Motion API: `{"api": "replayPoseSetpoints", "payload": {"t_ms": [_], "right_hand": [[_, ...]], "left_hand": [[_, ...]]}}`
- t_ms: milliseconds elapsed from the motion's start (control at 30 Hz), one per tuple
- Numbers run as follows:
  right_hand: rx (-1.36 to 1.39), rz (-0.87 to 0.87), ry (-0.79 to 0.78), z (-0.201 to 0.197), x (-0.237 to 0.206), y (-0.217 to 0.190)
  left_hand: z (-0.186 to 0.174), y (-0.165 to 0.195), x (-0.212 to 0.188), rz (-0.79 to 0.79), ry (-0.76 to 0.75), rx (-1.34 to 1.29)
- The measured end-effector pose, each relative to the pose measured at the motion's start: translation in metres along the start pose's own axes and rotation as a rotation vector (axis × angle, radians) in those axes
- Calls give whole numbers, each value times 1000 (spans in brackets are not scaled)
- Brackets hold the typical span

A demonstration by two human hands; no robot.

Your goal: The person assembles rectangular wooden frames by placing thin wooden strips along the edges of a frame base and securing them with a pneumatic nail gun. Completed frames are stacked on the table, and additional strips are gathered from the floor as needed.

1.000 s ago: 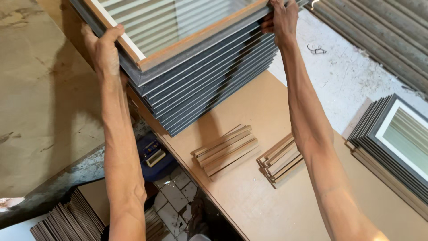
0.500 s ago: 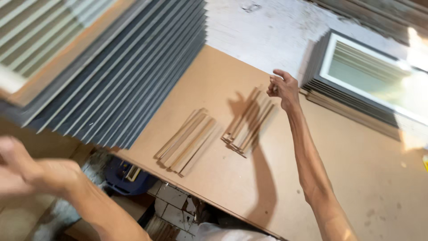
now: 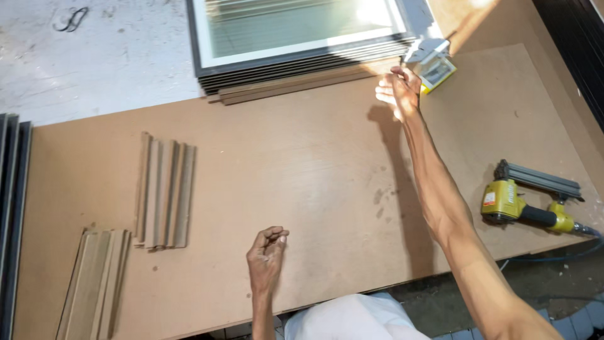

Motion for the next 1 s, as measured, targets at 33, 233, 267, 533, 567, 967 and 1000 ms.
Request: {"api": "replayPoseSetpoints", "payload": {"t_ms": [33, 233, 267, 533, 567, 967, 1000], "right_hand": [[81, -27, -43, -11, 14, -3], [-144, 85, 206, -28, 105, 4], [-153, 101, 237, -28, 115, 6], [-215, 207, 369, -17, 156, 19], [-207, 224, 366, -19, 157, 21], [190, 262, -287, -4, 30, 25], [216, 254, -314, -2, -9, 26]], "left_hand": [[24, -4, -2, -40, -12, 33], [99, -12, -17, -161, 39, 223], [104, -13, -17, -169, 40, 225], [117, -16, 21, -144, 11, 363], [118, -13, 29, -141, -11, 383], [83, 42, 110, -75, -2, 56], [73, 44, 123, -98, 58, -51]]}}
Point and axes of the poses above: each hand's wrist, its own x-axis towards the middle knuckle, its own z-axis out of the palm, y = z × x, the point moved 3 cm from there along x, towards the middle knuckle, and after that the axes turned 8 degrees about -z, right-handed, at the moved point
